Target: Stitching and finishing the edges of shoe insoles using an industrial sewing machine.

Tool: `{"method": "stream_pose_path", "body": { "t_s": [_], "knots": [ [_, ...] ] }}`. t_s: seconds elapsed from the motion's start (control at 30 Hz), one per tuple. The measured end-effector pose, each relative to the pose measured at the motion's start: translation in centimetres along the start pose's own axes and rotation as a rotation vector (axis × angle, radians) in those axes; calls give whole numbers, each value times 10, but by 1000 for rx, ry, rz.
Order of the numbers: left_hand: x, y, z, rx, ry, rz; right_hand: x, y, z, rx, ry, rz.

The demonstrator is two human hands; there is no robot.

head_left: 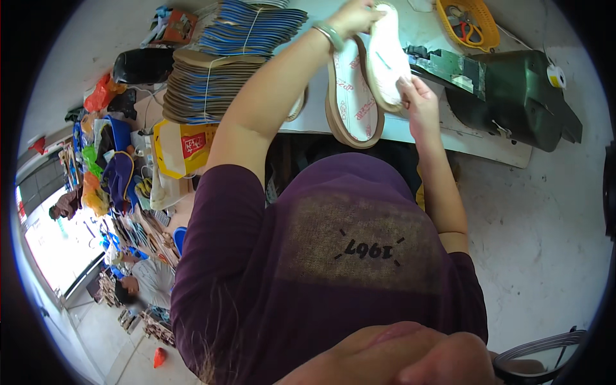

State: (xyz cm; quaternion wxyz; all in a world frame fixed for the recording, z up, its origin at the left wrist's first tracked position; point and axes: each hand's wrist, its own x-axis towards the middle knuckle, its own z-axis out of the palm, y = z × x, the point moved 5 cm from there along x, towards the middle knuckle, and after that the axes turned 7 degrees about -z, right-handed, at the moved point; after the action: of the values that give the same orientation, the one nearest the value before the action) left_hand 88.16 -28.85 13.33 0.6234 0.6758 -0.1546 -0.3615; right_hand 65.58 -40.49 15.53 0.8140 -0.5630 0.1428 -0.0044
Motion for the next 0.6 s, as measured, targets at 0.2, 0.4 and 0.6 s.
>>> {"method": "stream_pose_path", "body": {
  "t_s": [0.2,0.4,0.6],
  "knots": [
    [-87,-19,-112,315,137,-282,-38,-8,69,-1019,-296,-746],
    [-142,-96,-92,672,478,-201,-54,10,91,-1242,-463,-764],
    [-198,-126,-73,652,775,-122,-54,14,88,-1235,-390,-785]
  ]
}}
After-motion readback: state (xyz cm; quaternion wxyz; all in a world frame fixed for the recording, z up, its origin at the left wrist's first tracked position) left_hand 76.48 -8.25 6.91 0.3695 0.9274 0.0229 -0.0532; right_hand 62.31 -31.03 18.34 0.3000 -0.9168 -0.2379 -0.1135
